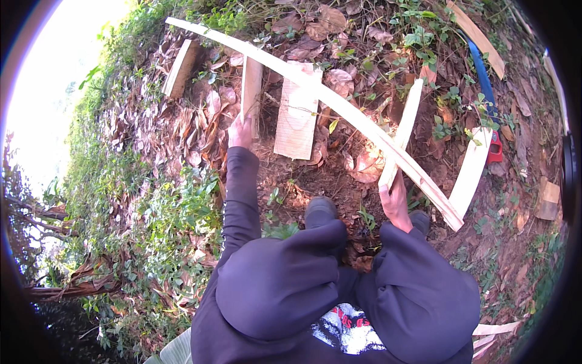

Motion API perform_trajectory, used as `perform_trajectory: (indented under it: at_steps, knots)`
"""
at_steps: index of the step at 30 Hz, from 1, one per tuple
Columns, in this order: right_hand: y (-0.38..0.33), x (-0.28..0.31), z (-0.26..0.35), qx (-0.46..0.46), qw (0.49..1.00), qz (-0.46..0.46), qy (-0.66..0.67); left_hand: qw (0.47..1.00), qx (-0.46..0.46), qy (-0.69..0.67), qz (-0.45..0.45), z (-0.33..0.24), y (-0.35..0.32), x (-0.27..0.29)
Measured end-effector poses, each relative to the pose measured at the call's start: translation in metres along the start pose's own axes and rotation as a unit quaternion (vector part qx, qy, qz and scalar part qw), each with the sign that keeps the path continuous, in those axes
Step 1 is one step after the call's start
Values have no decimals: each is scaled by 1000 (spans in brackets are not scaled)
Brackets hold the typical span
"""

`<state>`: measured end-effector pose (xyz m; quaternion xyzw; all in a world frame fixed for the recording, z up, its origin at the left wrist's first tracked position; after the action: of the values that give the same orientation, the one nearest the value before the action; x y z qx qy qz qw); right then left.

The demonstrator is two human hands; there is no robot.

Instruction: The person assembles a wooden frame by hand, placing vertical supports under a long horizontal plank and adjusting their positions on the ground.

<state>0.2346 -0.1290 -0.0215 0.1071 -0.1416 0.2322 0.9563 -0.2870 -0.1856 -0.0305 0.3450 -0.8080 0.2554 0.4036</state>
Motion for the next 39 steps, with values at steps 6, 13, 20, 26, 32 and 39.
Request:
perform_trajectory:
  at_steps: [6, 13, 20, 26, 32, 39]
  knots:
    - [1, 1, 1, 1, 1000, 1, 9, 1000, 14, -20, 5, -3, -3, 1]
    - [6, -7, 11, 14, 999, 9, 28, 997, -17, 42, -61, 25, 1, 26]
    - [2, 3, 3, 10, 1000, -11, 3, 988, -62, 91, -105, -52, -43, 28]
    - [3, 3, 4, 5, 1000, -8, 0, 973, -116, 52, -193, -88, -107, 25]
    - [3, -2, 2, -4, 1000, 0, 7, 986, 42, 156, -44, -24, -120, -59]
    - [3, -1, 4, -4, 1000, 2, -9, 990, 46, 128, 24, -14, -113, -72]
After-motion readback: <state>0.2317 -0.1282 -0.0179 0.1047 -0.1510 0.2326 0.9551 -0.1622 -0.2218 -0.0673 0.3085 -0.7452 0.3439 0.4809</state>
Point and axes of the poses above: each hand's wrist, its own y-axis towards the middle knuckle, its own x-axis out of the back of the hand, z = x × y, the point moved 10 cm from there along y, towards the middle knuckle, and after that the axes turned 11 degrees about x, right-handed, at the moved point
